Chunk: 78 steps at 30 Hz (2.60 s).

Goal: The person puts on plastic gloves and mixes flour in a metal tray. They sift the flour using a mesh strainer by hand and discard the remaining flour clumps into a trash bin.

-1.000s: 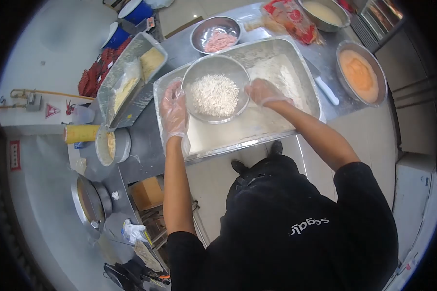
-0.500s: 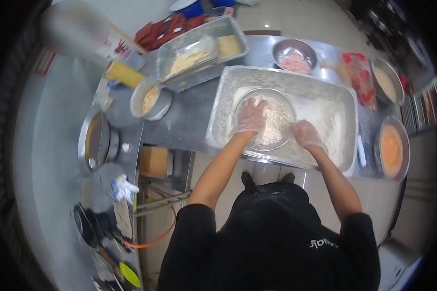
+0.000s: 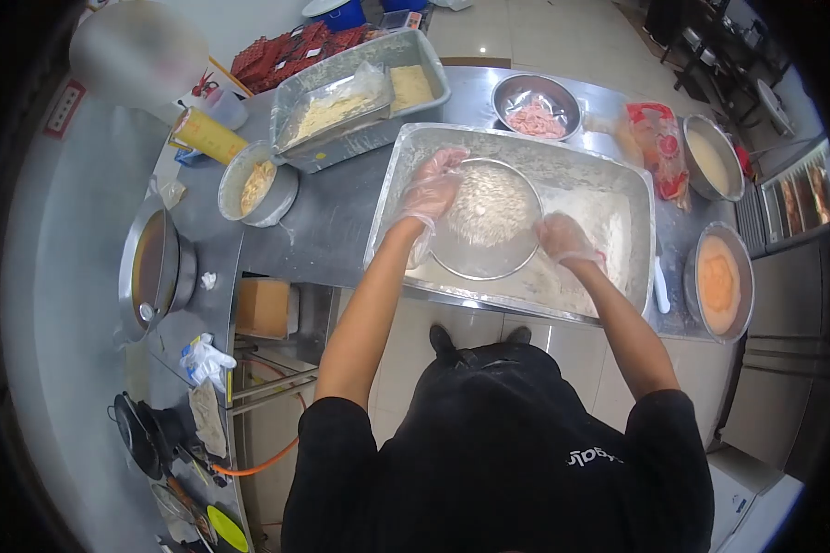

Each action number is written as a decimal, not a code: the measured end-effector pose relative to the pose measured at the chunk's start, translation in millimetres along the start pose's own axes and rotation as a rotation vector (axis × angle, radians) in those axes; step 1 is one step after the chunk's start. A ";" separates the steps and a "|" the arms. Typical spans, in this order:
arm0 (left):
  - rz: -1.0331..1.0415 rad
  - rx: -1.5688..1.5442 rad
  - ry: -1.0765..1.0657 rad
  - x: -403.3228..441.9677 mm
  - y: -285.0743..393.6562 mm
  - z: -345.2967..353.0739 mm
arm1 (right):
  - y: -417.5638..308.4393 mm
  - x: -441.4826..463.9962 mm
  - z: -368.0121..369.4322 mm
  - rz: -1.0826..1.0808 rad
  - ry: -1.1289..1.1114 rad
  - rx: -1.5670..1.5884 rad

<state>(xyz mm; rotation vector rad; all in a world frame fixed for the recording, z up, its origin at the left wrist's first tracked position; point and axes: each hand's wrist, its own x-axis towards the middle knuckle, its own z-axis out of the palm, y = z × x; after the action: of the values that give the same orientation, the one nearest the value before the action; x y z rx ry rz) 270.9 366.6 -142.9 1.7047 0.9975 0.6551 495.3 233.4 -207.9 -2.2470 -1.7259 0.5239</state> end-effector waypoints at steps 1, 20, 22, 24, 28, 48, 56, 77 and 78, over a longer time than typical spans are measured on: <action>-0.060 -0.037 0.006 -2.9 2.3 0.3 | 8.0 8.3 -0.5 -0.116 -0.023 -0.187; 0.141 1.170 -0.336 -23.7 -67.6 90.4 | -25.6 -15.0 22.4 0.263 0.022 0.260; 0.159 0.988 -0.508 -19.2 -44.3 74.2 | -23.3 -7.8 23.7 0.270 0.057 0.247; -0.014 0.539 -0.524 -15.1 1.3 46.5 | -23.5 -8.0 18.3 0.262 0.094 0.212; 0.074 0.112 -0.215 -0.7 40.8 8.4 | -19.0 -6.9 13.3 -0.017 0.013 -0.112; 0.071 1.232 -0.061 -14.8 -63.7 77.1 | -9.2 -16.0 47.1 -0.114 0.007 0.020; -0.064 0.309 -0.212 -24.2 15.2 4.2 | -7.3 0.5 26.8 0.104 -0.110 0.042; 0.190 -0.233 0.208 -29.4 20.2 -23.1 | 5.5 31.0 28.6 0.265 0.050 0.157; 0.171 -0.301 0.223 -31.8 16.8 -27.1 | -7.1 25.3 6.8 0.328 0.059 0.209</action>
<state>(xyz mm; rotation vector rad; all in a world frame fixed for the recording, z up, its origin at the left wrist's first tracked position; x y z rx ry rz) 238.1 350.2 -116.8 1.4817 0.8591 1.0701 491.9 259.6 -214.2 -2.3729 -1.2167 0.6644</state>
